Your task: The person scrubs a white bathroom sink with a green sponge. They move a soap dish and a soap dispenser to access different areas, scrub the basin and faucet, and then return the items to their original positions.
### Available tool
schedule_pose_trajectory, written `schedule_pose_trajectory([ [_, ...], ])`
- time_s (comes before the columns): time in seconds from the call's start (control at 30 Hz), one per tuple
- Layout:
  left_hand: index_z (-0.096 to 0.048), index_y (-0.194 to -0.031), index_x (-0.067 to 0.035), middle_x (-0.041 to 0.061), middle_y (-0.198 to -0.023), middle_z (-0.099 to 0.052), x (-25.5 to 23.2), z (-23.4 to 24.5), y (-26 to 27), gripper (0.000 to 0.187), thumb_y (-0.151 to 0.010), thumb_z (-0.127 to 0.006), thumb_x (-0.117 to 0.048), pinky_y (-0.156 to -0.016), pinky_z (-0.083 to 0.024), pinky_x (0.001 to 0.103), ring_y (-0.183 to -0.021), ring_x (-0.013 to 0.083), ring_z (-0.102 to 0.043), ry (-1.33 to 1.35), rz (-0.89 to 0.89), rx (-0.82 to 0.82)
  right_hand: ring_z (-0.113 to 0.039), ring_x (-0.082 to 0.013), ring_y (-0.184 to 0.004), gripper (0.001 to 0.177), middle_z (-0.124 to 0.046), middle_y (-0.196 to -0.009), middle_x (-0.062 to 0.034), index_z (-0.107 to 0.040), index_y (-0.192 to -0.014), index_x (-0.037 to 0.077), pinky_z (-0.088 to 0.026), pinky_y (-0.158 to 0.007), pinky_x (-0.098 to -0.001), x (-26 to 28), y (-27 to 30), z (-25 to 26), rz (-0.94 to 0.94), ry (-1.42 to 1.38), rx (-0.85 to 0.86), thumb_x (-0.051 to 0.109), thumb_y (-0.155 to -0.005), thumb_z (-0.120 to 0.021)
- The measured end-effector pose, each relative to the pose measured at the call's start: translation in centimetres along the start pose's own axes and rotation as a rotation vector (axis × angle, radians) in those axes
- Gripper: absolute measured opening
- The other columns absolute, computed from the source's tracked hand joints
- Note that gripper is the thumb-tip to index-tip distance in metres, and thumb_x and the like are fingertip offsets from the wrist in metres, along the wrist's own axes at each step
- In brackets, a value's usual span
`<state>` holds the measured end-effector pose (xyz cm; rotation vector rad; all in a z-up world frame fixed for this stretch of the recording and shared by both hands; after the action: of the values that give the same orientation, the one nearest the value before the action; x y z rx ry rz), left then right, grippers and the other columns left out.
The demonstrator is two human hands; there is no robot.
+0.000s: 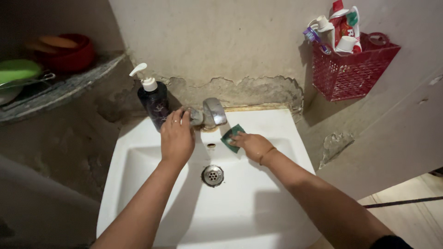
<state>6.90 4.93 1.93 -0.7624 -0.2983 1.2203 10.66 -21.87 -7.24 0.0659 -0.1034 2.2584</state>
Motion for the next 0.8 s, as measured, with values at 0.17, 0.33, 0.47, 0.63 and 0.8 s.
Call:
schedule_pose_trajectory([
  [0.17,-0.057,-0.136,-0.005,0.015,-0.142,-0.055,0.2,1.4,0.8,0.058,-0.08,-0.073,-0.009,-0.107,-0.039,0.051,-0.133,0.0353,-0.049,0.073,0.073,0.099,-0.052,-0.0216,-0.141,0.039,-0.057,-0.151,0.002,-0.07,-0.132,0.024,-0.035,-0.121,-0.0355,-5.5,5.7,2.8,-0.398,-0.463,-0.025,0.013,-0.099,-0.053],
  [0.33,-0.054,-0.139,-0.007,0.013,-0.143,-0.052,1.2,3.1,2.0,0.061,-0.081,-0.072,-0.009,-0.109,-0.039,0.05,-0.134,0.0334,-0.047,0.062,0.088,0.204,-0.048,-0.0232,-0.142,0.057,-0.054,-0.151,-0.0008,-0.068,-0.132,0.023,-0.034,-0.119,-0.0347,-6.9,8.2,4.2,-0.132,0.001,0.044,-0.003,-0.083,-0.053],
  [0.47,-0.052,-0.14,-0.008,0.013,-0.144,-0.051,1.2,3.0,1.9,0.064,-0.08,-0.073,-0.011,-0.109,-0.039,0.05,-0.135,0.0332,-0.047,0.05,0.087,0.227,-0.055,-0.0293,-0.135,0.057,-0.061,-0.143,-0.0075,-0.069,-0.129,0.017,-0.046,-0.107,-0.04,-1.4,1.3,1.2,0.169,0.048,-0.107,-0.003,-0.08,-0.051],
  [0.63,-0.051,-0.142,-0.009,0.013,-0.144,-0.05,0.8,3.0,1.8,0.066,-0.08,-0.074,-0.013,-0.107,-0.039,0.05,-0.134,0.0337,-0.046,0.071,0.099,0.224,-0.069,-0.0349,-0.104,0.033,-0.072,-0.118,-0.014,-0.073,-0.121,0.019,-0.053,-0.093,-0.0446,-6.4,-3.2,0.7,-0.327,-0.282,-0.129,0.02,-0.095,-0.052],
  [0.8,-0.052,-0.141,-0.01,0.013,-0.142,-0.051,0.6,3.1,1.7,0.064,-0.081,-0.074,-0.013,-0.105,-0.039,0.05,-0.133,0.033,-0.048,0.072,0.135,0.21,-0.071,-0.0358,-0.104,0.032,-0.075,-0.115,-0.0164,-0.076,-0.111,0.014,-0.055,-0.094,-0.0453,-12.8,-1.6,0.7,-0.612,0.11,-0.085,0.011,-0.09,-0.052],
])
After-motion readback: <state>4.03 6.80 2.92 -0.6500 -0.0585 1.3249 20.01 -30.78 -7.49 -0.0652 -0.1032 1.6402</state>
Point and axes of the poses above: each hand's wrist, its own y-axis away from the middle knuckle, its own z-axis out of the back of the hand, x = y × z, the point moved 3 cm from there along -y, towards the middle knuckle
